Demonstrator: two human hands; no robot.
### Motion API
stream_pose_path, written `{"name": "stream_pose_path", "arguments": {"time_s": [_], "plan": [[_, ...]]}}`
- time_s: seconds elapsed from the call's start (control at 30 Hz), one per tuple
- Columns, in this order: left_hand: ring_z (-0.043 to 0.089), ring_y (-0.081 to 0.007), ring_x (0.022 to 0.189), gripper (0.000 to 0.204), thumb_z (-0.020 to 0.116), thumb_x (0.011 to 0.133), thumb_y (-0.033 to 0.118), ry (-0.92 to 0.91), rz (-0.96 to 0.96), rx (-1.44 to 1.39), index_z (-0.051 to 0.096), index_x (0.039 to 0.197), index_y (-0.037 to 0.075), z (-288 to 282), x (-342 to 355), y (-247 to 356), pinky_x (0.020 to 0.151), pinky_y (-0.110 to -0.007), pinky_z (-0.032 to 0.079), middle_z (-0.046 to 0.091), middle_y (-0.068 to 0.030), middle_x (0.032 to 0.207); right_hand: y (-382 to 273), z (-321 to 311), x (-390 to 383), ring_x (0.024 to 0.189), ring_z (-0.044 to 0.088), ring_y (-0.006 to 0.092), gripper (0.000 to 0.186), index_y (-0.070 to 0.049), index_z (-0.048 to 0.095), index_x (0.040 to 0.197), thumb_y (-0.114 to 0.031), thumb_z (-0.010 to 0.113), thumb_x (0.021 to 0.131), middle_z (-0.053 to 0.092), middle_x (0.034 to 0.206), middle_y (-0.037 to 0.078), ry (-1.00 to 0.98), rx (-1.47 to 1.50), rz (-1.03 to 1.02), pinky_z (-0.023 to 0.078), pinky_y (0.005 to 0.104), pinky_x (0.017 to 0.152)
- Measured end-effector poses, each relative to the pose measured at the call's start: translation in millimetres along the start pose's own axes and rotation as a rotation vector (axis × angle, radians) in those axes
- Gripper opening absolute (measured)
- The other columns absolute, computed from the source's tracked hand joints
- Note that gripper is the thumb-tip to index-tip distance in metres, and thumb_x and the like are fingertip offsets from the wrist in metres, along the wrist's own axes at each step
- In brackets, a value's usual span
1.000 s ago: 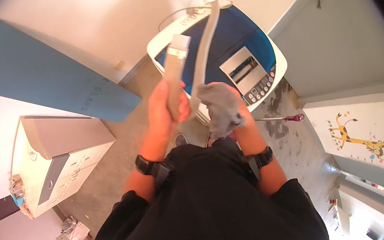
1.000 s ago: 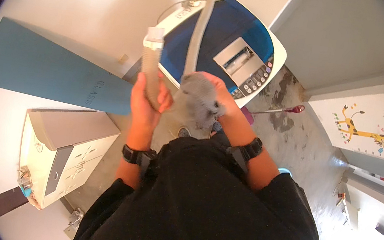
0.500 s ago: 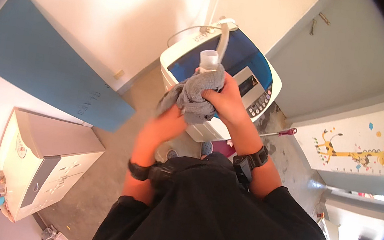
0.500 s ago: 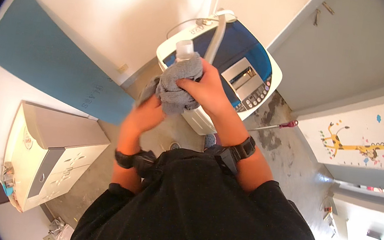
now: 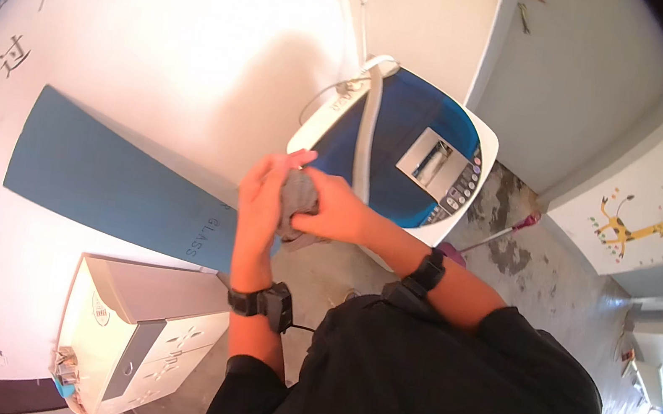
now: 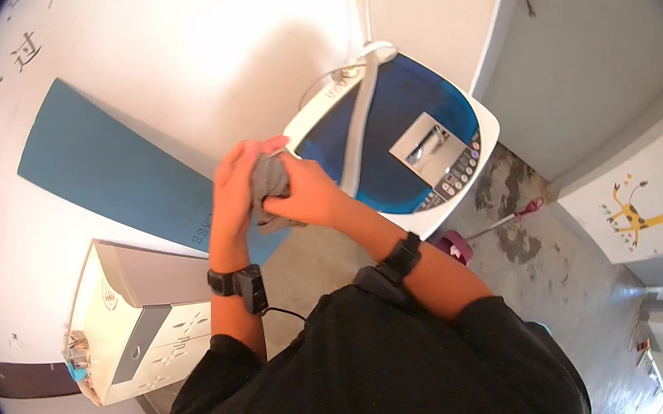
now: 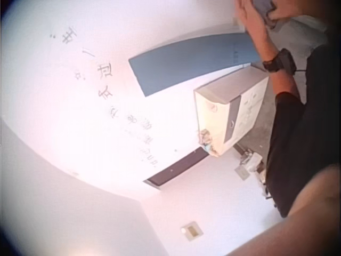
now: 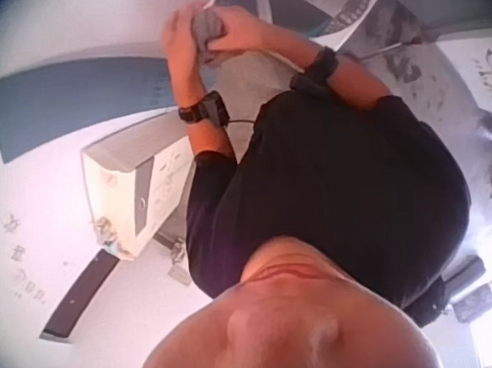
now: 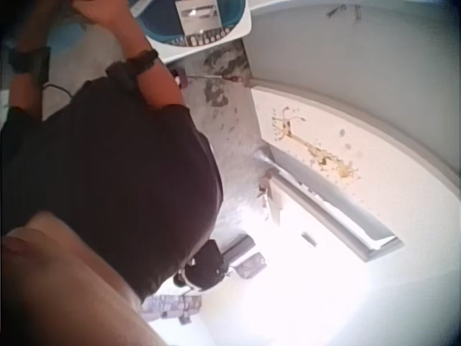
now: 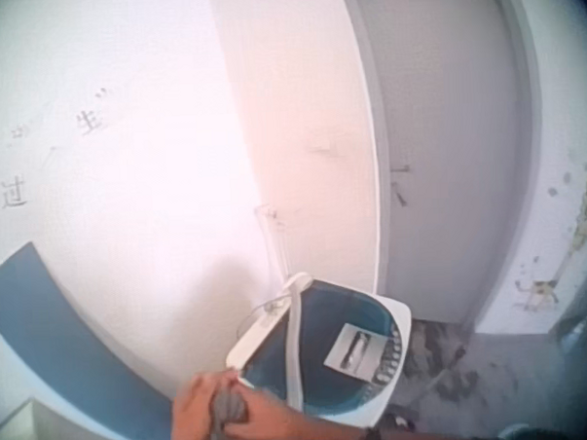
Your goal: Wiping a device hose with a rag and applying tape to the end connector.
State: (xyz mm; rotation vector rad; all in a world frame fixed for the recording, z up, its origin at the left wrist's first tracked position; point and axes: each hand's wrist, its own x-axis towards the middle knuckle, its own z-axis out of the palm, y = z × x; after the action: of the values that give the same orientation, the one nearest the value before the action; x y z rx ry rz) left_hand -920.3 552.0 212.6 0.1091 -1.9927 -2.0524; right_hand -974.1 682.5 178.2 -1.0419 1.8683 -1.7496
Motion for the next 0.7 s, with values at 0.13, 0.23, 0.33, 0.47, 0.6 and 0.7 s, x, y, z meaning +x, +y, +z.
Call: {"name": "stream_pose_path", "arguments": {"time_s": [0.13, 0.23, 0.33, 0.47, 0.6, 0.7], "plan": [[0.061, -0.0238, 0.104, 0.034, 0.041, 0.103, 0.025, 0.204, -0.007, -0.099, 0.058, 0.092, -0.003, -1.8, -26.7, -5.4, 0.093, -0.034, 0.047, 0.065, -0.0236, 0.112, 5.3, -5.7, -10.7, 0.091, 0.066, 0.0261, 0.052, 0.001, 0.053, 0.117, -0.018, 0.073, 0.073, 0.065, 0.098, 0.018, -0.141, 0.012, -0.059, 0.051, 0.0358, 0.079], [0.061, -0.0257, 0.101, 0.034, 0.04, 0.104, 0.028, 0.324, -0.011, -0.21, 0.054, 0.092, -0.001, 2.1, -29.7, -6.4, 0.093, -0.036, 0.047, 0.064, -0.0251, 0.112, 13.1, -4.6, -14.5, 0.096, 0.063, 0.0265, 0.049, 0.001, 0.053, 0.12, -0.018, 0.073, 0.08, 0.063, 0.104, 0.019, -0.138, 0.072, -0.151, 0.048, 0.035, 0.084], [0.059, -0.0265, 0.09, 0.032, 0.039, 0.104, 0.03, 0.435, -0.005, -0.32, 0.051, 0.093, 0.003, -12.4, -37.9, -13.1, 0.095, -0.041, 0.047, 0.063, -0.0171, 0.099, 39.8, 17.0, -12.5, 0.099, 0.062, 0.0234, 0.043, -0.001, 0.053, 0.125, -0.018, 0.068, 0.089, 0.063, 0.109, 0.014, -0.055, 0.093, -0.25, 0.047, 0.0327, 0.086], [0.052, -0.0218, 0.077, 0.029, 0.042, 0.103, 0.031, 0.786, 0.301, -0.507, 0.046, 0.086, 0.008, -18.7, -39.1, -8.7, 0.083, -0.039, 0.047, 0.046, -0.0049, 0.078, 49.4, 9.6, -8.5, 0.091, 0.059, 0.0111, 0.031, -0.005, 0.056, 0.125, -0.011, 0.056, 0.095, 0.064, 0.104, 0.003, 0.249, 0.749, 0.304, 0.048, 0.0263, 0.076], [0.039, -0.0149, 0.06, 0.032, 0.046, 0.099, 0.037, 0.724, 0.301, -0.788, 0.045, 0.08, 0.011, -23.4, -43.7, 5.2, 0.058, -0.031, 0.035, 0.043, -0.0012, 0.07, 53.5, -34.7, 0.3, 0.104, 0.055, 0.0116, 0.038, -0.007, 0.051, 0.129, 0.0, 0.05, 0.091, 0.059, 0.116, 0.006, 0.314, 0.462, -0.164, 0.047, 0.0262, 0.088], [0.036, -0.0147, 0.055, 0.027, 0.051, 0.092, 0.032, 0.703, 0.308, -0.909, 0.042, 0.076, 0.011, -16.9, -47.4, 10.0, 0.054, -0.03, 0.036, 0.039, -0.0005, 0.065, 34.6, -34.4, 1.7, 0.102, 0.057, 0.014, 0.041, -0.011, 0.052, 0.129, -0.003, 0.055, 0.089, 0.058, 0.114, 0.007, 0.239, 0.307, -0.215, 0.047, 0.0267, 0.087]]}}
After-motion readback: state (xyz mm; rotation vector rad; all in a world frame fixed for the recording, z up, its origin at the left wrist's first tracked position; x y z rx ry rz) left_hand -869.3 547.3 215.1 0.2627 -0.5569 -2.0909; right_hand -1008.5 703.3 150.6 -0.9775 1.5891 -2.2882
